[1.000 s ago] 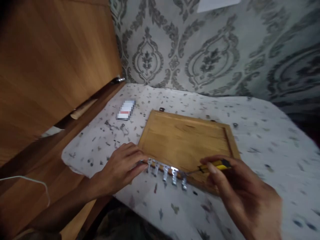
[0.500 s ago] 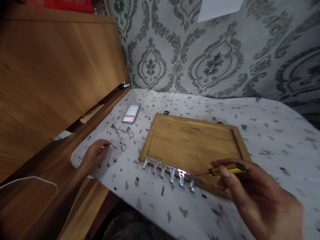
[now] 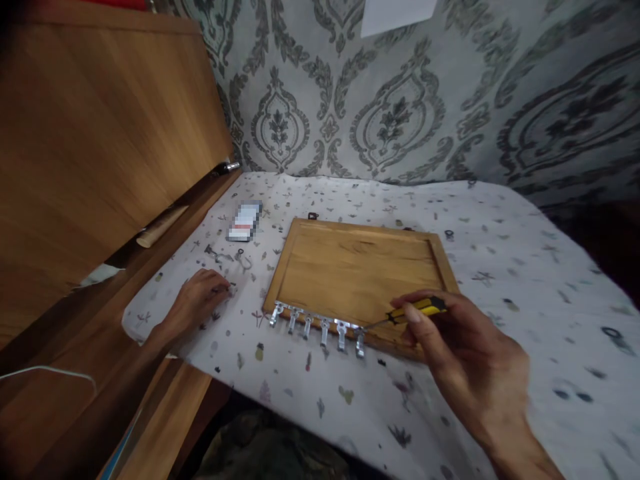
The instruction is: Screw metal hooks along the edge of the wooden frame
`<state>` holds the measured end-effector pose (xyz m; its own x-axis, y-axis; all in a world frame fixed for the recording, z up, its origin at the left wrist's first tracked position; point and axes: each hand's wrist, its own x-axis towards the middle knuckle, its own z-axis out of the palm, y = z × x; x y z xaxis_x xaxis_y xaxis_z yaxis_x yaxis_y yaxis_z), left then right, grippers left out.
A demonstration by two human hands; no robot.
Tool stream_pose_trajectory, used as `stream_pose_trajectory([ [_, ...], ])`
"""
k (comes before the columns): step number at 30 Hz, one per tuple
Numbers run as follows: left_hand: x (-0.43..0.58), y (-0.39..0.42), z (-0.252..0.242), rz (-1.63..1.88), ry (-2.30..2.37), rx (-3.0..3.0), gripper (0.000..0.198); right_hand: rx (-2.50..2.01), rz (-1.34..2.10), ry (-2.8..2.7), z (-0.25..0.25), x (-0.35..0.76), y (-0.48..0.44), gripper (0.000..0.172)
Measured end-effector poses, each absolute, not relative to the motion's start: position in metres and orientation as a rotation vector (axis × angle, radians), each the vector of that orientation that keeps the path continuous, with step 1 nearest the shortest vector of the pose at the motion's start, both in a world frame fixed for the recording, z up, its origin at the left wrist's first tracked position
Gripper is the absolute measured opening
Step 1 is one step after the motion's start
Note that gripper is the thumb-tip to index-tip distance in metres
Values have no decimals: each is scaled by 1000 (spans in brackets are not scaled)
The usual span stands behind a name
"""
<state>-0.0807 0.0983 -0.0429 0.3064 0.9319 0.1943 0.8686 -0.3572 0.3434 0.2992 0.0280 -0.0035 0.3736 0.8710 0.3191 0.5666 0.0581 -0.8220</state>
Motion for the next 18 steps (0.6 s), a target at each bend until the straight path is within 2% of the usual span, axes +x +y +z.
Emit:
stream_pose_trajectory([
  [3, -80, 101, -44, 498, 1631, 2400, 16, -1564, 377, -1320, -7, 301, 30, 54],
  [7, -84, 109, -39, 458, 1554, 2396, 19, -1441, 447, -1331, -8, 302, 31, 38],
  [18, -103, 132, -28, 209, 1381, 2353, 31, -1312, 542, -1326, -10, 302, 29, 28],
])
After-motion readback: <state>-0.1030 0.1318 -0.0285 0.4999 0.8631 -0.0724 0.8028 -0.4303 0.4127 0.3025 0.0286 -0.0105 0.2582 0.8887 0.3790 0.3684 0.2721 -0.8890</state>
